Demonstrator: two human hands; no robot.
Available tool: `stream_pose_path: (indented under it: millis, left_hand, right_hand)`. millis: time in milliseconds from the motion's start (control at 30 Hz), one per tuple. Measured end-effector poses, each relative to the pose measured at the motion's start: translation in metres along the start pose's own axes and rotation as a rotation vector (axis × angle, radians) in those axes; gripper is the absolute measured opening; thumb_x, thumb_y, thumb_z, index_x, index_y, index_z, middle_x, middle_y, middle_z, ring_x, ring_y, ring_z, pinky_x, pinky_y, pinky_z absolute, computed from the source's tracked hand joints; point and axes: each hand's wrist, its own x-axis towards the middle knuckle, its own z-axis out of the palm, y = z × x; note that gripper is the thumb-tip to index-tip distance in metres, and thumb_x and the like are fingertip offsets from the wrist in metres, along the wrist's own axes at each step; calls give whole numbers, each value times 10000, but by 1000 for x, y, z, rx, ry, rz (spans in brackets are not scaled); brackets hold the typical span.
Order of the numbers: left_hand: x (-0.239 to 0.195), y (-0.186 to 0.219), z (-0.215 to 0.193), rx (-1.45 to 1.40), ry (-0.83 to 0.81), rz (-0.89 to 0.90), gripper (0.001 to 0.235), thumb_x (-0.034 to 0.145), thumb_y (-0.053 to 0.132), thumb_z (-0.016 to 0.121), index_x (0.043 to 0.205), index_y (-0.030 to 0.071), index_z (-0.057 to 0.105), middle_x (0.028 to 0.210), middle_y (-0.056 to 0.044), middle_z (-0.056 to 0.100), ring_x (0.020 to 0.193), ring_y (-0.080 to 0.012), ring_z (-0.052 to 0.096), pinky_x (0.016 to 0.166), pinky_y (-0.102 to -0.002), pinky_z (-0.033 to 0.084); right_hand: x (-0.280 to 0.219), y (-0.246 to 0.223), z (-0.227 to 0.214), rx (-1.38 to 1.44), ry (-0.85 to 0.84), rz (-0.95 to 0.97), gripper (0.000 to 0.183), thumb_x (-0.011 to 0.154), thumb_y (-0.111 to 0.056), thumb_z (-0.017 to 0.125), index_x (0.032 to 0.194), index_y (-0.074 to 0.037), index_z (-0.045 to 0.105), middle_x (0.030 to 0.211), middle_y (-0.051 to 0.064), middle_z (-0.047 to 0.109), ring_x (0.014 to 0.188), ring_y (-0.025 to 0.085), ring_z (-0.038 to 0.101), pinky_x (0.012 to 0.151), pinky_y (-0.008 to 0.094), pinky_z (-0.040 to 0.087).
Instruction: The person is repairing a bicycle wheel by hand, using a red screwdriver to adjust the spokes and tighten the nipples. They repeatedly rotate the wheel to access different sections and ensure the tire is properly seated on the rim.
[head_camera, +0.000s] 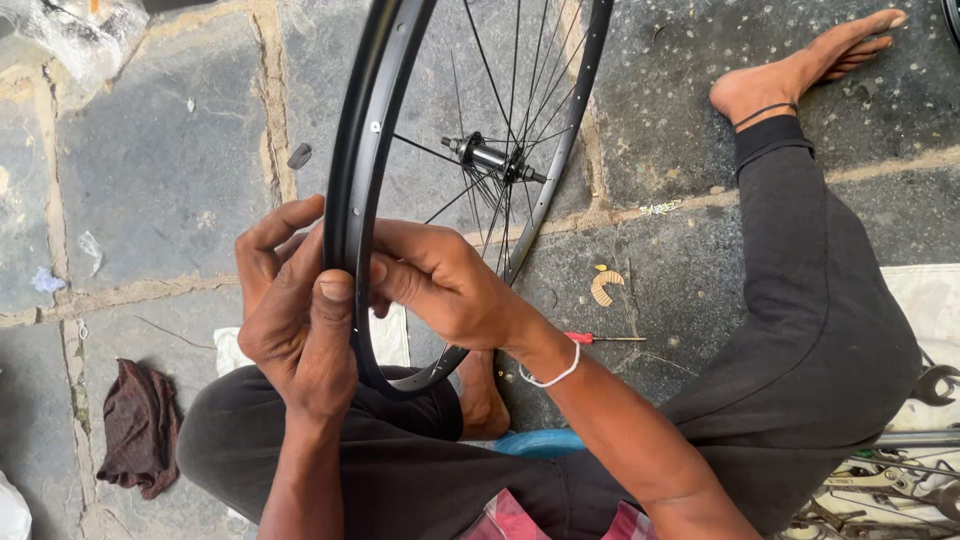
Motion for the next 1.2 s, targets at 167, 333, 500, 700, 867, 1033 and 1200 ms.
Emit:
stream_pose_path:
  millis: [167, 333, 500, 700, 867, 1033, 1200]
  left_hand:
    - [-2, 1, 0, -52, 5, -44, 405, 1137, 395, 608, 1364, 69, 685, 1387, -141, 555, 1166, -179, 612, 1018, -342, 523]
    - [-1, -1, 1, -97, 15, -65, 397, 1110, 396, 626, 1346, 83, 693, 1422, -127, 550, 1153, -176, 621, 990, -345, 546]
    - [-1, 1, 0, -12, 12, -3, 363, 1148, 377, 626, 1328, 69, 695, 1369, -121, 599, 1281, -186, 542, 1075, -347, 465]
    - [0, 0, 4, -61, 16, -28, 370, 1130, 383, 639, 1325, 75, 698, 1371, -127, 599, 1299, -201, 544, 1087, -371, 470]
    - [4, 1, 6, -20, 9, 23, 372, 1149, 382, 637, 1316, 56, 698, 1314, -128, 631, 1281, -192, 512, 1096, -363, 437]
    - [6, 13, 7, 35, 9, 47, 387, 1152, 396, 603, 1334, 66, 694, 1282, -127, 627, 1296, -189, 528, 1134, -382, 439]
    - [29, 6, 9, -264, -241, -141, 498, 1107, 469, 488, 1164, 5, 662, 972, -75, 670, 865, -135, 635, 770, -281, 532]
  right_hand:
    - [-1, 1, -10, 243, -70, -36, 151, 1006, -96, 581, 1124, -24, 644, 825, -6, 602, 796, 103, 615, 780, 253, 558]
    - [-2, 16, -3, 32, -15, -47, 231, 1086, -140, 558, 1277, -38, 639, 912, 0, 659, 823, 96, 635, 765, 255, 561]
    - [-2, 21, -8, 101, -58, -88, 231, 1150, -163, 552, 1301, -11, 638, 947, 21, 665, 851, 97, 645, 792, 253, 568]
    - [0, 17, -14, 162, -76, -58, 255, 1088, -114, 578, 1318, -7, 601, 958, 42, 664, 841, 106, 657, 767, 269, 593]
    - [2, 1, -1, -101, -24, 11, 353, 1027, -42, 516, 1369, 11, 590, 940, 101, 644, 792, 138, 611, 715, 283, 569]
    - [-7, -23, -17, 271, -55, -69, 526, 795, 8, 671, 1295, -48, 516, 1194, 61, 606, 885, 112, 665, 655, 241, 610]
    - [-73, 36, -104, -285, 602, 107, 259, 892, -35, 633, 1150, -18, 622, 1033, 68, 670, 738, 115, 634, 609, 255, 555]
